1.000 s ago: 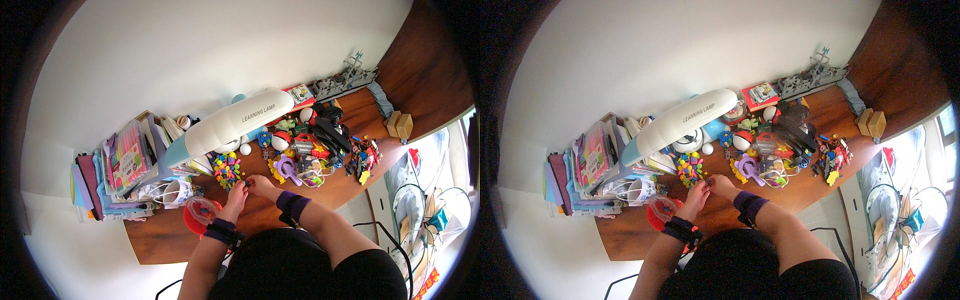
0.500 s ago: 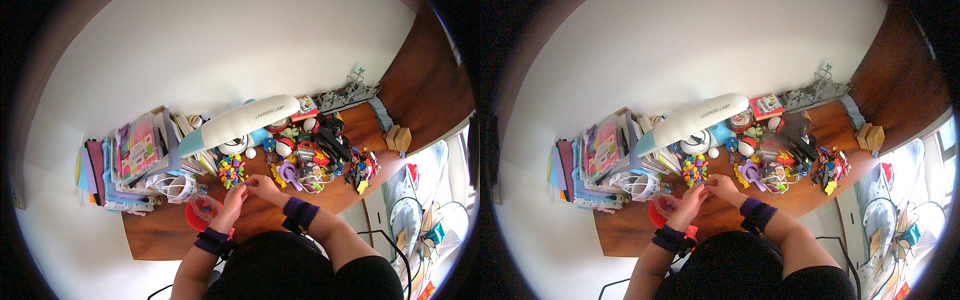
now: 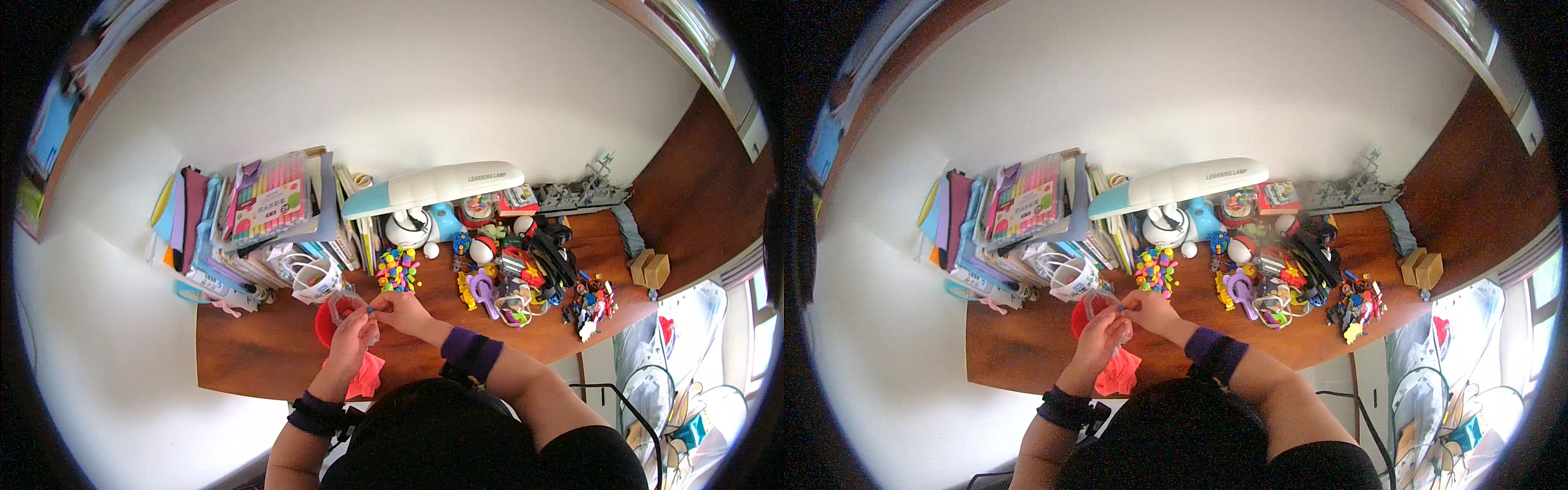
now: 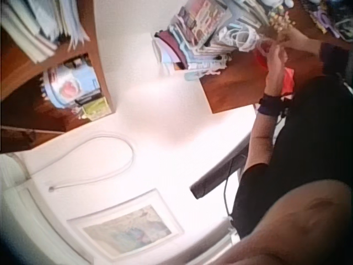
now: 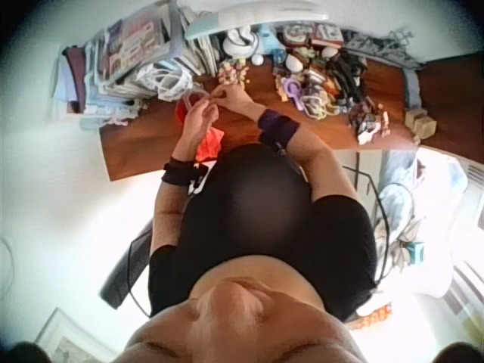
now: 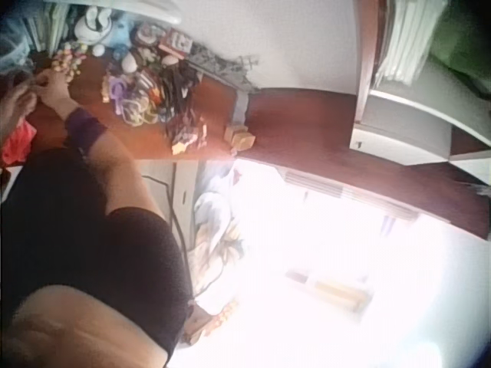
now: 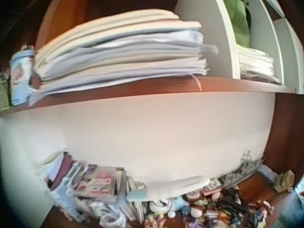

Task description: The person assembles small colorful plastic toy pieces on a cluttered wooden desk. They pick up individual pieces from a pile and connect them together by hand, occasionally placing completed sections back on the table.

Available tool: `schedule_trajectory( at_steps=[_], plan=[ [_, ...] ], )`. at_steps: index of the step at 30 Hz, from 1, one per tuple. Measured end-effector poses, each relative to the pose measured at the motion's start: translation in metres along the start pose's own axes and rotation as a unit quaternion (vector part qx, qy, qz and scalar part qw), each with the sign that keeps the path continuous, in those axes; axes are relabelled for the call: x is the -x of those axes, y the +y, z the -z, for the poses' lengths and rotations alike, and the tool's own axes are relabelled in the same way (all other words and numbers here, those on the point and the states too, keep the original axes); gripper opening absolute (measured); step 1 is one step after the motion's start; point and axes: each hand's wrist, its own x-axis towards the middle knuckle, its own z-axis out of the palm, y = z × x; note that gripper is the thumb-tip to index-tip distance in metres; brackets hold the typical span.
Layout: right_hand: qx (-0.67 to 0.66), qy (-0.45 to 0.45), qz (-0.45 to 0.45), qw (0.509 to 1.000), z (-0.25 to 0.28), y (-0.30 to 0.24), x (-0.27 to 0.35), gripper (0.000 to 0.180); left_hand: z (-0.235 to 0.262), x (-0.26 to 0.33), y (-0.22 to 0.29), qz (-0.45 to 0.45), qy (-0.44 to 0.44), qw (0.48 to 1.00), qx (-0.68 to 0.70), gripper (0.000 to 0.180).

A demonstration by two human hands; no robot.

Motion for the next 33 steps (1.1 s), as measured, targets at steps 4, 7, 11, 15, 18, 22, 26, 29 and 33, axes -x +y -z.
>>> schedule_trajectory(
  at_steps=[4, 7, 11, 15, 18, 22, 26, 29, 33],
  plan=[
    [-0.003, -0.007, 0.015, 1.000, -0.018, -0.004, -0.003, 0.020, -0.002, 0.020, 0.006, -0.049, 0.087, 0.995, -0.004, 0.020],
    [-0.066, -0.007, 0.007, 0.998, -0.022, 0.005, 0.001, 0.021, 0.003, 0.027, 0.003, -0.062, 0.092, 0.994, 0.001, 0.020],
    [-0.016, 0.013, -0.022, 1.000, -0.016, 0.013, 0.013, 0.019, 0.017, 0.032, -0.011, -0.051, 0.067, 0.996, 0.020, 0.029],
    [0.073, 0.053, -0.069, 0.993, -0.004, 0.037, 0.030, 0.021, 0.006, 0.043, -0.019, -0.014, 0.024, 0.999, -0.019, 0.038],
    [0.081, 0.063, -0.109, 0.989, 0.000, 0.065, 0.043, 0.024, -0.004, 0.042, -0.031, 0.020, 0.019, 0.999, -0.038, 0.038],
    [0.089, 0.076, -0.156, 0.981, -0.002, 0.105, 0.059, 0.027, 0.003, 0.024, -0.070, 0.033, 0.007, 0.996, -0.085, 0.037],
    [0.145, 0.057, -0.178, 0.971, 0.007, 0.117, 0.072, 0.027, 0.006, 0.009, -0.100, 0.049, 0.002, 0.986, -0.159, 0.043],
    [0.178, 0.032, -0.227, 0.957, 0.020, 0.102, 0.069, 0.031, 0.014, -0.007, -0.120, 0.012, 0.014, 0.979, -0.202, 0.048],
    [0.217, 0.046, -0.167, 0.961, 0.037, 0.114, 0.058, 0.028, 0.012, -0.020, -0.120, 0.018, 0.012, 0.971, -0.237, 0.051]
  ],
)
